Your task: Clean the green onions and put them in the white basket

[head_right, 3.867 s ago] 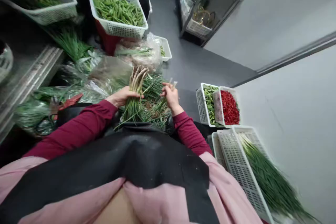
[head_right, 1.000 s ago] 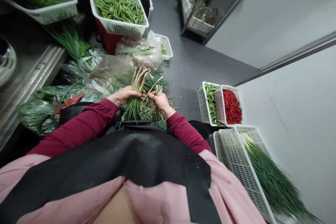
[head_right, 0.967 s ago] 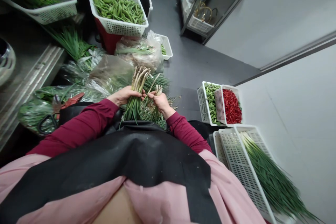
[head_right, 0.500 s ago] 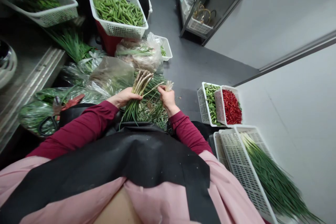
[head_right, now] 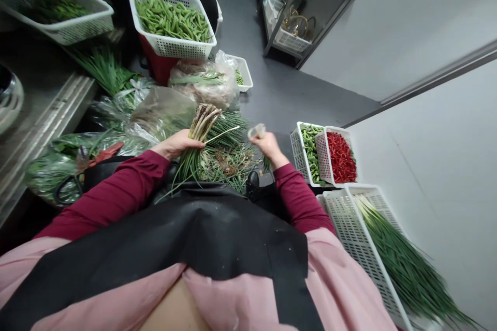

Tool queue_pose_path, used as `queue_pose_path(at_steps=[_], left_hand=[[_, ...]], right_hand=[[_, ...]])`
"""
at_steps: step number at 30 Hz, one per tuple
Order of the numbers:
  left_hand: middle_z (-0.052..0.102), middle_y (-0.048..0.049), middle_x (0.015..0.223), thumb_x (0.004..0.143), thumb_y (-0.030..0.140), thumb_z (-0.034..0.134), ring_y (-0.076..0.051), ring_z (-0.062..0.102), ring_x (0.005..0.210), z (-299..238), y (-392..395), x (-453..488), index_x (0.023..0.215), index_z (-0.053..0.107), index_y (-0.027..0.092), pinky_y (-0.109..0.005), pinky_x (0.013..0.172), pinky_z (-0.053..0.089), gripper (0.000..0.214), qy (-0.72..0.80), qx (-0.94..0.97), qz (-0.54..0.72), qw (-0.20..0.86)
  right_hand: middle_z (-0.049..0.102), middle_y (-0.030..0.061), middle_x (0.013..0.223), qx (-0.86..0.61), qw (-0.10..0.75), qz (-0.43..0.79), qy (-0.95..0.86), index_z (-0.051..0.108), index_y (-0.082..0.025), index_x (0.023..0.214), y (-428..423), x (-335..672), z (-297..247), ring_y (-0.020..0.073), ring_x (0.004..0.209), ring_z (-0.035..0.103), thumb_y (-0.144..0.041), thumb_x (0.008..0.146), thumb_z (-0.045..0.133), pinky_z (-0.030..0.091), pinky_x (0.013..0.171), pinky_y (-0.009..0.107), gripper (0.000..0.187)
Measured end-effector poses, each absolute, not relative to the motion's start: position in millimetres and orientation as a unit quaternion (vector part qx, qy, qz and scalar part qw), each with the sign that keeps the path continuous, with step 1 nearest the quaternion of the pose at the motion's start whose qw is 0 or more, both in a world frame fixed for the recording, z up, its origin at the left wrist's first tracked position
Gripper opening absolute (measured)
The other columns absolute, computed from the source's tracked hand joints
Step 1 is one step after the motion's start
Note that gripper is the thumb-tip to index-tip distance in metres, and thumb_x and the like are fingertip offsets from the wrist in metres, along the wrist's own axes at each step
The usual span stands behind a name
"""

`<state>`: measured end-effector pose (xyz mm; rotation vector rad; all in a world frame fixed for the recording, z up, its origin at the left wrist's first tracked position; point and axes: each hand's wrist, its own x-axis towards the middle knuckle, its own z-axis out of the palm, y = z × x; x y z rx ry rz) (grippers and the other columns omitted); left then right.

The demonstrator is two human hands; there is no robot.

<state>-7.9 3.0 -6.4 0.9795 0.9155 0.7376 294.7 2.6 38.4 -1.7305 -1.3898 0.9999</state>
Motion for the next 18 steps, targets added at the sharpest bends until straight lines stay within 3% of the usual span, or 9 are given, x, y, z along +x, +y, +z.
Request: queue_pose_path(at_steps=[2,4,8,12,16,18], left_hand=[[0.061,0.0009,0.065,0.047,0.021,0.08,-0.013,0.055,0.058,-6.6,3.0,-6.8,0.074,0.064,0.013,-0.03,0.063,0.046,0.033,0.415,0.439,0.336,0.722],[0.061,0.001,0.067,0.046,0.02,0.08,-0.013,0.055,0.06,-5.9,1.9,-4.4,0.075,0.064,0.012,-0.03,0.064,0.046,0.034,0.416,0.432,0.338,0.725],[0.062,0.0012,0.065,0.045,0.018,0.081,-0.012,0.055,0.059,-3.4,-2.1,2.8,0.073,0.063,0.011,-0.029,0.062,0.046,0.034,0.418,0.42,0.324,0.738],[0.063,0.0004,0.064,0.048,0.018,0.082,-0.013,0.058,0.058,-1.4,-3.4,5.2,0.075,0.063,0.011,-0.029,0.061,0.048,0.033,0.39,0.416,0.307,0.762],[0.067,-0.0049,0.068,0.053,0.023,0.082,-0.017,0.064,0.064,-1.3,0.2,-0.6,0.078,0.065,0.009,-0.03,0.063,0.05,0.033,0.373,0.39,0.312,0.782],[0.067,-0.0049,0.067,0.052,0.022,0.083,-0.017,0.064,0.065,-2.2,1.8,-2.0,0.077,0.065,0.008,-0.029,0.064,0.051,0.033,0.371,0.378,0.314,0.788]], right_hand=[[0.052,-0.0033,0.05,-0.665,0.239,0.401,-0.583,0.059,-0.013,0.057,-13.0,272.6,14.4,0.0094,0.052,0.045,-0.033,0.055,0.078,0.037,0.057,0.025,0.028],[0.053,-0.0028,0.053,-0.67,0.233,0.379,-0.594,0.059,-0.014,0.06,-22.1,250.0,-1.1,0.011,0.056,0.047,-0.042,0.059,0.075,0.04,0.062,0.027,0.032],[0.058,-0.0018,0.066,-0.614,0.375,0.399,-0.568,0.064,-0.016,0.087,-17.3,212.6,-0.1,0.0118,0.063,0.051,-0.048,0.068,0.071,0.045,0.066,0.026,0.037],[0.039,-0.0057,0.051,-0.587,0.444,0.468,-0.489,0.059,-0.017,0.076,4.1,200.6,13.5,0.0083,0.046,0.038,-0.054,0.079,0.06,0.041,0.049,0.024,0.036],[0.049,-0.0022,0.064,-0.596,0.6,0.345,-0.407,0.053,-0.019,0.077,22.8,226.5,26.3,0.0076,0.052,0.046,-0.053,0.085,0.051,0.045,0.053,0.022,0.035],[0.052,-0.0009,0.069,-0.589,0.625,0.302,-0.413,0.054,-0.018,0.081,23.7,236.4,32.7,0.0077,0.056,0.05,-0.052,0.087,0.047,0.046,0.057,0.023,0.035]])
